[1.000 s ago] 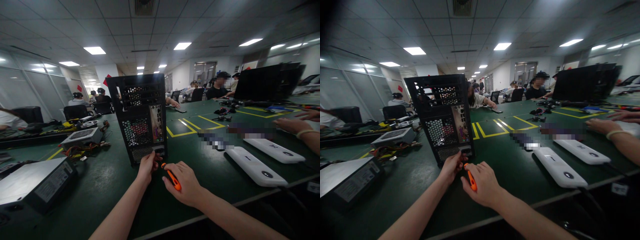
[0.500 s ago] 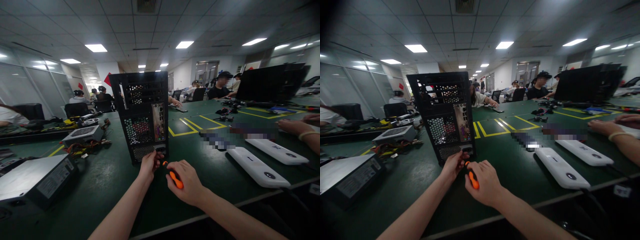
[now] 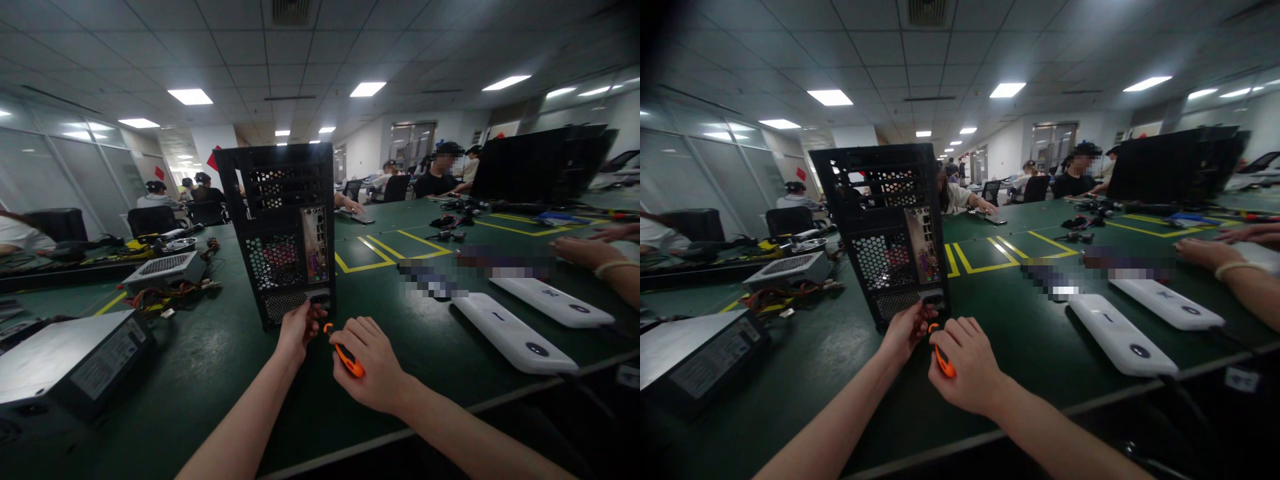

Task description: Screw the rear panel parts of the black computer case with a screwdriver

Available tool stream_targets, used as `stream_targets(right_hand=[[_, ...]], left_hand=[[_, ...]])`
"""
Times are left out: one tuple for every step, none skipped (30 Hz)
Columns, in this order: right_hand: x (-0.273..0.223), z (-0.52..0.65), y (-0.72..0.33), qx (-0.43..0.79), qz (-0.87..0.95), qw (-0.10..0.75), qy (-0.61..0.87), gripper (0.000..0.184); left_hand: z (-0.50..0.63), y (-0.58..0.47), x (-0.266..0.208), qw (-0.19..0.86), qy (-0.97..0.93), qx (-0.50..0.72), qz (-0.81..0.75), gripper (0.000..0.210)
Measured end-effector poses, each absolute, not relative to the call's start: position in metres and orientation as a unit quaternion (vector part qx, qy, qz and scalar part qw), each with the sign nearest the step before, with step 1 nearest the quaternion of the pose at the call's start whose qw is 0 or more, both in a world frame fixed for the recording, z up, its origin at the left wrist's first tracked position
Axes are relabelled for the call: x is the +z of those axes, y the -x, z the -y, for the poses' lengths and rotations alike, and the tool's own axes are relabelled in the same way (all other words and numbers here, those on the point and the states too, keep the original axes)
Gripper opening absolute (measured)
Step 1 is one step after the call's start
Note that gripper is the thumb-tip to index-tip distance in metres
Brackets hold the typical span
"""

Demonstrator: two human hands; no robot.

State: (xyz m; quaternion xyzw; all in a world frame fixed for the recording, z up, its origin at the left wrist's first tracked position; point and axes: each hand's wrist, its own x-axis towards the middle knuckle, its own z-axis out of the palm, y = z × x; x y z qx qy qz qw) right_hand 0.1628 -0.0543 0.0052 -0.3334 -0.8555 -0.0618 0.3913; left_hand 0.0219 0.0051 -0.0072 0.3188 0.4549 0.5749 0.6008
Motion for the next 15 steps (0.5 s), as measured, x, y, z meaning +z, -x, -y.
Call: stream_targets(right_hand=[[0.0047,0.0543,-0.1626,-0.064,0.859,0.385,0.331,0.014],[0.0044,0.0544,-0.1625,-0.068,0.862,0.380,0.328,0.014],[0.0045,0.0547,-0.1624,-0.071,0.864,0.376,0.326,0.015],[0.0049,0.0549,-0.1624,-0.072,0.865,0.375,0.326,0.015],[0.0055,0.0552,-0.1625,-0.068,0.865,0.375,0.326,0.015],[0.0061,0.0554,-0.1626,-0.060,0.865,0.375,0.327,0.016],[0.0067,0.0556,-0.1626,-0.051,0.866,0.374,0.327,0.017],[0.0070,0.0556,-0.1626,-0.044,0.868,0.372,0.325,0.018],[0.0072,0.0556,-0.1625,-0.040,0.870,0.369,0.324,0.018],[0.0070,0.0554,-0.1624,-0.041,0.871,0.368,0.323,0.017],[0.0065,0.0550,-0.1622,-0.046,0.870,0.369,0.323,0.016],[0.0059,0.0547,-0.1621,-0.053,0.868,0.371,0.325,0.016],[0.0052,0.0543,-0.1620,-0.059,0.866,0.373,0.326,0.015],[0.0045,0.0539,-0.1619,-0.064,0.865,0.375,0.327,0.015],[0.0039,0.0536,-0.1619,-0.068,0.866,0.375,0.325,0.015]], left_hand=[[-0.0045,-0.0222,-0.0064,0.599,-0.318,0.575,-0.457,0.022],[-0.0039,-0.0224,-0.0056,0.596,-0.317,0.576,-0.460,0.021],[-0.0034,-0.0226,-0.0050,0.594,-0.317,0.576,-0.463,0.020],[-0.0030,-0.0227,-0.0046,0.592,-0.318,0.577,-0.464,0.019],[-0.0027,-0.0227,-0.0046,0.590,-0.321,0.578,-0.464,0.019],[-0.0026,-0.0226,-0.0048,0.589,-0.323,0.578,-0.463,0.020],[-0.0026,-0.0224,-0.0053,0.590,-0.325,0.578,-0.460,0.020],[-0.0028,-0.0221,-0.0059,0.591,-0.326,0.579,-0.457,0.020],[-0.0031,-0.0219,-0.0065,0.592,-0.326,0.580,-0.455,0.020],[-0.0034,-0.0218,-0.0069,0.593,-0.325,0.580,-0.453,0.019],[-0.0036,-0.0217,-0.0071,0.596,-0.323,0.580,-0.452,0.019],[-0.0039,-0.0217,-0.0071,0.597,-0.322,0.580,-0.452,0.019],[-0.0040,-0.0217,-0.0068,0.598,-0.320,0.579,-0.453,0.019],[-0.0041,-0.0219,-0.0062,0.599,-0.319,0.577,-0.454,0.020],[-0.0041,-0.0221,-0.0056,0.599,-0.318,0.577,-0.456,0.020]])
